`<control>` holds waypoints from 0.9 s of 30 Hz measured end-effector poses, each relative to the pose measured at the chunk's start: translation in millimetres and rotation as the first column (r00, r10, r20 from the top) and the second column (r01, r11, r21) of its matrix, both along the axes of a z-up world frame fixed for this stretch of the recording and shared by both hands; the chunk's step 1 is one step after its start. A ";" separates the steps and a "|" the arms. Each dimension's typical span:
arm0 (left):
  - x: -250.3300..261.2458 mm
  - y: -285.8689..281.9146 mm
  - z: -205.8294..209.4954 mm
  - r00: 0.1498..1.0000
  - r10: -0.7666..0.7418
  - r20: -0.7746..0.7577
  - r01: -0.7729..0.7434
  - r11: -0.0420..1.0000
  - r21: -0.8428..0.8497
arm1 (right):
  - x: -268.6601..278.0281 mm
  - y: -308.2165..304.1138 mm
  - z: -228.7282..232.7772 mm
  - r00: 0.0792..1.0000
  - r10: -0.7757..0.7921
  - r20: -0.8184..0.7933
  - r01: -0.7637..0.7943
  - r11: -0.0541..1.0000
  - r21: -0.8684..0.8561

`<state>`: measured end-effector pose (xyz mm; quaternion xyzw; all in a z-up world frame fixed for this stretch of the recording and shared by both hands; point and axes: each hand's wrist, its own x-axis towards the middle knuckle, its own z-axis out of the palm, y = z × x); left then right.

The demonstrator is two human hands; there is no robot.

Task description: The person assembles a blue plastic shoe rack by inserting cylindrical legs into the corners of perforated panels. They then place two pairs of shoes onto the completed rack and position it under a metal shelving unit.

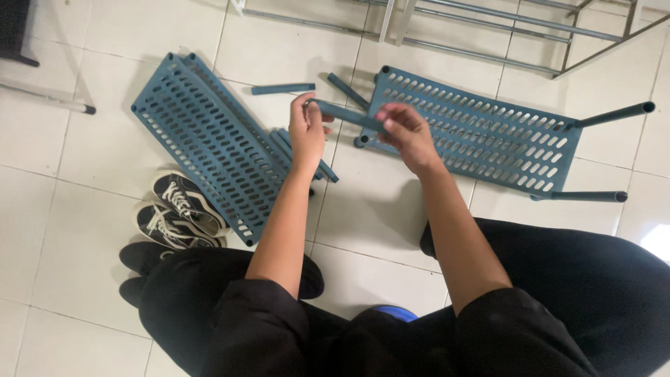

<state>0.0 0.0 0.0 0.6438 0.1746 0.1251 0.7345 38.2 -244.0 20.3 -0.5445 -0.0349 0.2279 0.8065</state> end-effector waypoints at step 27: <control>40.5 -56.4 -70.5 0.666 -0.366 -0.649 0.745 0.342 0.572 | 12.4 9.2 -24.8 0.764 0.357 0.538 0.280 0.568 -0.774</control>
